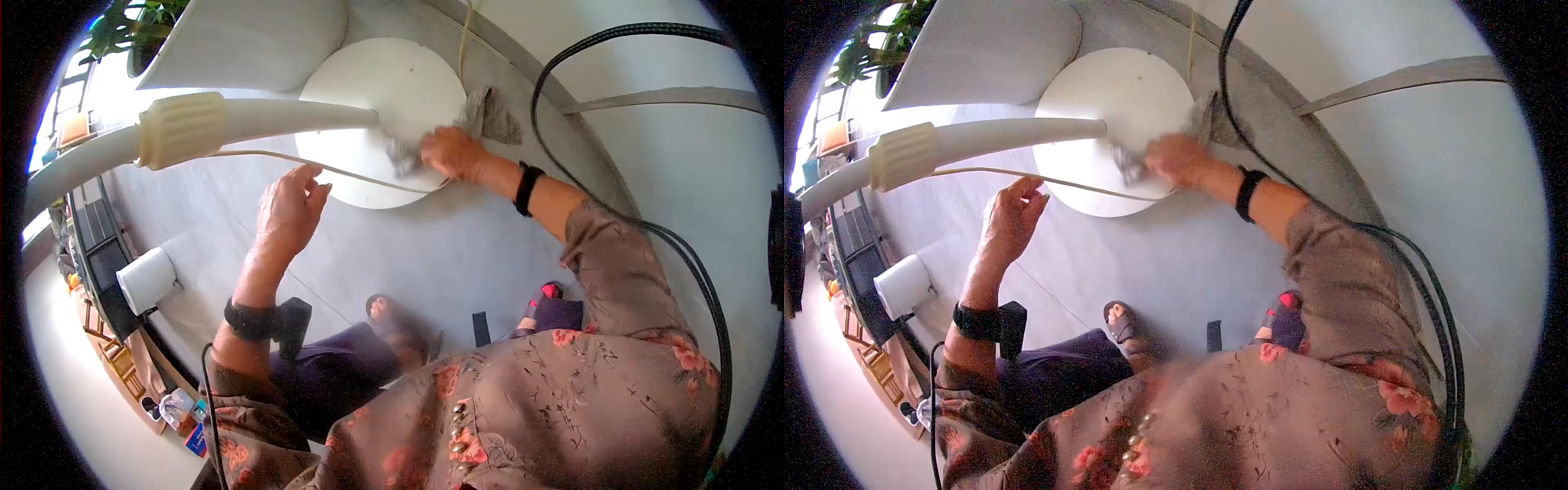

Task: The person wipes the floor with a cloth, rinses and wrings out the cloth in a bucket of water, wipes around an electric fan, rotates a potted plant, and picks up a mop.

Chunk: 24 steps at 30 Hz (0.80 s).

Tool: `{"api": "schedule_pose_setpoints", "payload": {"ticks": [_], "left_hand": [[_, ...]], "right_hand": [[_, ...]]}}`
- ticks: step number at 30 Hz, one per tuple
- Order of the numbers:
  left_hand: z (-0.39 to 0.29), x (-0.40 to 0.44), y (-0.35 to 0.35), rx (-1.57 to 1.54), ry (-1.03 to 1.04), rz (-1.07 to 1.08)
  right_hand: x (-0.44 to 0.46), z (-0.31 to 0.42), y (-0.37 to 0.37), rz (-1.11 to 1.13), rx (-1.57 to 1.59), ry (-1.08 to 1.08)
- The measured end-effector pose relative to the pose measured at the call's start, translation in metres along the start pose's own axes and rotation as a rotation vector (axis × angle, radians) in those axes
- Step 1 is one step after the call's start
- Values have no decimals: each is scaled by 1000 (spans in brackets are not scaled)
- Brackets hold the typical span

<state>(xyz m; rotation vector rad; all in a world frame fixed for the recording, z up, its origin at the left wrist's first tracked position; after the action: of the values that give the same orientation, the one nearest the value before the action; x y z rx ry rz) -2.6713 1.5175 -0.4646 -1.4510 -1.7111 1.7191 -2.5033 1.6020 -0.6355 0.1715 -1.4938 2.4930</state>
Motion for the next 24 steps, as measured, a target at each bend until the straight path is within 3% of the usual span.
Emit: {"api": "schedule_pose_setpoints", "payload": {"ticks": [3, 4, 5, 6, 7, 9, 12, 14, 15, 17, 19, 20, 21, 24], "left_hand": [[11, -5, 6, -13, -57, 118], [16, -7, 7, -7, -56, 115], [23, -8, 10, 1, -50, 123], [30, -10, 14, 9, -45, 133], [36, -12, 16, 15, -46, 131], [52, -11, 21, -5, -142, 192], [75, -9, 32, -102, -165, 239], [89, -10, 43, -183, -244, 278], [96, -11, 50, -255, -320, 327], [100, -19, 60, -198, -257, 361], [94, -31, 62, -198, -284, 427], [95, -30, 63, -196, -281, 430], [97, -30, 63, -208, -290, 425], [101, -31, 56, -259, -312, 393]], "right_hand": [[2, -9, 5, -21, -46, -89], [11, -18, -9, -172, -61, -111], [32, -45, -3, -14, -128, 33], [54, -95, 12, -17, -19, 338], [68, -94, -20, -59, -152, 332], [84, -128, -31, -356, -114, 486], [96, -135, -42, -370, -193, 604], [103, -127, -50, -184, -93, 641], [111, -134, -43, -185, -95, 633], [133, -143, -22, -185, -161, 485], [159, -113, -10, 26, -105, 316], [164, -87, -15, -48, -41, 163], [163, -78, -9, 68, 115, 225], [153, -71, 6, 221, 114, 92]]}}
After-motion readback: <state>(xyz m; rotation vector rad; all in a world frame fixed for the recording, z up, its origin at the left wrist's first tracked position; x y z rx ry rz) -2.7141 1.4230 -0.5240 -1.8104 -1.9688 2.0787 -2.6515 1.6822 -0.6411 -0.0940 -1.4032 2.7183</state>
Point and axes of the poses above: each hand's wrist, its own x-axis towards the middle knuckle, its own y-axis out of the palm, z = x × y, the point moved 7 cm from there along x, towards the middle knuckle, and after that the axes turned 12 degrees about -y, right-handed, at the moved point
